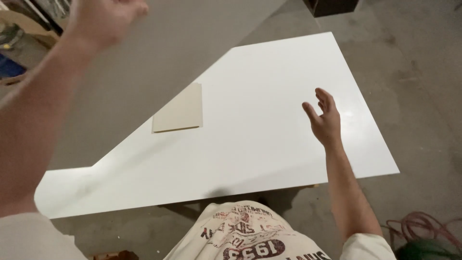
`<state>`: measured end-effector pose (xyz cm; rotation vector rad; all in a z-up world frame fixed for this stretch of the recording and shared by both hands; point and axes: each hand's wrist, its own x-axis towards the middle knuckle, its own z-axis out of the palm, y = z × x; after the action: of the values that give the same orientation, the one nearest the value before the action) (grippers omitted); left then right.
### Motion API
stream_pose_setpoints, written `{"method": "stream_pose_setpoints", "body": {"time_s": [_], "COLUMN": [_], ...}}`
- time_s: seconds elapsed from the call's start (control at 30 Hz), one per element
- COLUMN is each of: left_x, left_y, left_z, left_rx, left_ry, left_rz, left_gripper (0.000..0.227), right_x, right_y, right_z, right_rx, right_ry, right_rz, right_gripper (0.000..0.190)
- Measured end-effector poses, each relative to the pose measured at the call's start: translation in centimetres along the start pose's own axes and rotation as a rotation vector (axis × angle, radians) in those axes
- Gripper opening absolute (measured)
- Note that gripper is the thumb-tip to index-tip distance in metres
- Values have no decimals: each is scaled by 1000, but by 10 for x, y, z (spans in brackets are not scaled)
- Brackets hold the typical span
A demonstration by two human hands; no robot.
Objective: Collecting and arranging white wooden panels of various sizes on a large work table in a workshop.
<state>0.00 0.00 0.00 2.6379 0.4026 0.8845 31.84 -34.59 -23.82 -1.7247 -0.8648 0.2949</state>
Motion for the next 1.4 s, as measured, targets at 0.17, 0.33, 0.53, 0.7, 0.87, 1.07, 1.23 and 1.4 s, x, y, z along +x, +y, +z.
{"method": "stream_pose_setpoints", "body": {"time_s": [0.17, 0.33, 0.53, 0.7, 0.87, 1.07, 1.23, 1.4], "left_x": [-44, -103, -127, -136, -159, -178, -192, -202], "left_y": [-32, -57, -32, -39, -78, -90, -116, -127], "left_z": [53, 93, 104, 120, 160, 206, 237, 252], "left_rx": [175, 253, 110, 122, 233, 315, 278, 278], "left_ry": [-233, -546, -672, -694, -648, -664, -709, -722], "left_rz": [-75, -357, -629, -503, -272, -203, -203, -257], "left_gripper": [18, 29, 19, 21, 35, 31, 26, 27], "right_x": [16, 13, 12, 17, 15, 5, 1, -1], "right_y": [70, 140, 161, 152, 169, 205, 193, 193], "right_z": [-6, -5, 2, 1, 14, 19, 31, 38], "right_rx": [67, 184, 302, 231, 147, 171, 241, 245], "right_ry": [169, 170, 37, 88, 116, 76, 99, 108], "right_rz": [200, 235, 157, 168, 205, 401, 491, 543], "right_gripper": [65, 73, 63, 55, 65, 96, 94, 88]}}
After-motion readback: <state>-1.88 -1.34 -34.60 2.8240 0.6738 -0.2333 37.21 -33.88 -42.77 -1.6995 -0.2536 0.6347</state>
